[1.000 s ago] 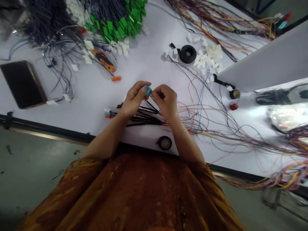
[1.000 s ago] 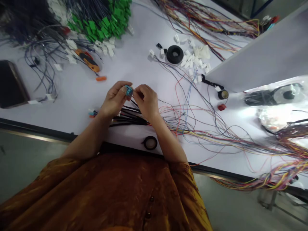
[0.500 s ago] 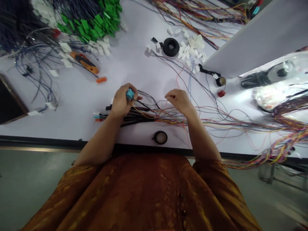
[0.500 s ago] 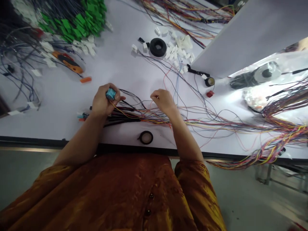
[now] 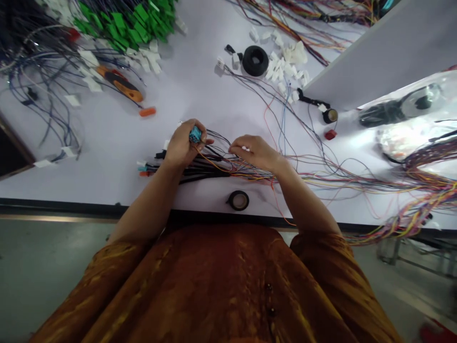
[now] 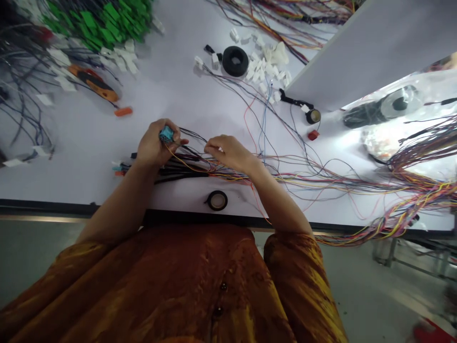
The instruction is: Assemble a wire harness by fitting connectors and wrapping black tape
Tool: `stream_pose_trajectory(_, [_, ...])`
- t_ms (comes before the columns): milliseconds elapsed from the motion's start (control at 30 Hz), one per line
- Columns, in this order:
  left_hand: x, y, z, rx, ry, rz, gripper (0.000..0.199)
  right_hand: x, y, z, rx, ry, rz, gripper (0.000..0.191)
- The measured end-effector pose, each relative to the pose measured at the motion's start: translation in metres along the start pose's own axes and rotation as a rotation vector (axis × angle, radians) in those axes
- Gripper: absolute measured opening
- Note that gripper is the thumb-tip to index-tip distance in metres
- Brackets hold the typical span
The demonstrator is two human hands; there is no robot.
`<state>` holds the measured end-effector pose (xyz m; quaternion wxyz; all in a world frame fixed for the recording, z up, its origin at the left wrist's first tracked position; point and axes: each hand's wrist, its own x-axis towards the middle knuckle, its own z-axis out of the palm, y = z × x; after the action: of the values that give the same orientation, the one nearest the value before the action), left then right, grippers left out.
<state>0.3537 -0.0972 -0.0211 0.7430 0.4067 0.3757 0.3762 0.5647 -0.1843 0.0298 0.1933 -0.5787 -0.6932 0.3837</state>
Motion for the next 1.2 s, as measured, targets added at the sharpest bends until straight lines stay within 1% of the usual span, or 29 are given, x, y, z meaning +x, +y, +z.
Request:
stream_pose_trajectory(67, [0.004, -0.002, -0.001, -0.014, 0.006, 0.003, 0.042, -0.011, -0.005, -0.001, 0.026, -0.133, -0.005, 0.036])
stream_pose_trajectory(133, [0.007, -0.005, -0.003, -0.038, 0.012, 0.002, 0.044, -0.023, -0.006, -0.003, -0.03, -0.201, 0.049, 0.044])
stream_pose_trajectory(200, [0.01, -0.007, -0.003, -0.049, 0.029, -0.005, 0.043, -0.032, -0.004, -0.007, -0.166, -0.156, 0.176, 0.047])
stream_pose_trajectory(267, [0.01, -0.009, -0.002, -0.04, 0.044, -0.016, 0.041, -0.038, 0.0, -0.01, -0.32, -0.074, 0.364, 0.047])
stream_pose_trajectory(300, [0.009, -0.009, -0.002, -0.037, 0.046, -0.022, 0.04, -0.04, 0.003, -0.011, -0.383, -0.054, 0.453, 0.045])
stream_pose_trajectory(333, [0.008, -0.009, -0.001, -0.038, 0.042, -0.029, 0.038, -0.041, 0.005, -0.012, -0.43, -0.054, 0.519, 0.043])
stream_pose_trajectory(367, [0.007, -0.009, -0.001, -0.043, 0.036, -0.035, 0.037, -0.042, 0.007, -0.013, -0.461, -0.067, 0.553, 0.041])
stream_pose_trajectory(400, [0.006, -0.009, -0.001, -0.047, 0.025, -0.044, 0.036, -0.043, 0.009, -0.014, -0.47, -0.081, 0.552, 0.041])
stream_pose_trajectory(467, [0.004, -0.008, -0.002, -0.039, -0.016, -0.063, 0.036, -0.044, 0.014, -0.016, -0.405, -0.059, 0.463, 0.036])
stream_pose_trajectory(500, [0.003, -0.007, -0.003, -0.027, -0.049, -0.071, 0.036, -0.044, 0.017, -0.017, -0.342, -0.006, 0.392, 0.033])
stream_pose_trajectory(600, [0.001, -0.004, -0.005, 0.005, -0.179, -0.074, 0.034, -0.036, 0.027, -0.017, -0.141, 0.285, 0.195, 0.027])
stream_pose_trajectory(633, [0.0, -0.003, -0.006, 0.008, -0.221, -0.06, 0.033, -0.03, 0.03, -0.016, -0.101, 0.362, 0.158, 0.027])
stream_pose_trajectory(667, [-0.001, -0.003, -0.006, 0.011, -0.259, -0.042, 0.032, -0.024, 0.031, -0.014, -0.078, 0.399, 0.139, 0.026])
stream_pose_trajectory(700, [-0.001, -0.003, -0.007, 0.016, -0.29, -0.025, 0.032, -0.016, 0.032, -0.011, -0.062, 0.388, 0.14, 0.025])
stream_pose_trajectory(767, [-0.001, -0.003, -0.008, 0.035, -0.326, -0.007, 0.032, -0.001, 0.032, -0.003, -0.045, 0.267, 0.177, 0.018])
stream_pose_trajectory(833, [-0.001, -0.004, -0.008, 0.072, -0.334, -0.017, 0.032, 0.011, 0.031, 0.006, -0.057, 0.157, 0.229, 0.012])
stream_pose_trajectory(867, [-0.001, -0.005, -0.008, 0.093, -0.326, -0.022, 0.032, 0.016, 0.03, 0.011, -0.068, 0.13, 0.251, 0.011])
stream_pose_trajectory(967, [-0.001, -0.006, -0.008, 0.127, -0.315, -0.035, 0.034, 0.02, 0.028, 0.021, -0.061, 0.12, 0.279, 0.009])
stream_pose_trajectory(1067, [-0.002, -0.005, -0.006, 0.139, -0.313, -0.069, 0.035, 0.017, 0.027, 0.022, 0.026, 0.14, 0.274, 0.006])
stream_pose_trajectory(1133, [-0.002, -0.004, -0.005, 0.164, -0.305, -0.101, 0.03, 0.014, 0.027, 0.02, 0.12, 0.153, 0.292, 0.009])
stream_pose_trajectory(1200, [-0.003, -0.003, -0.004, 0.211, -0.312, -0.126, 0.019, 0.012, 0.028, 0.018, 0.264, 0.148, 0.337, 0.014])
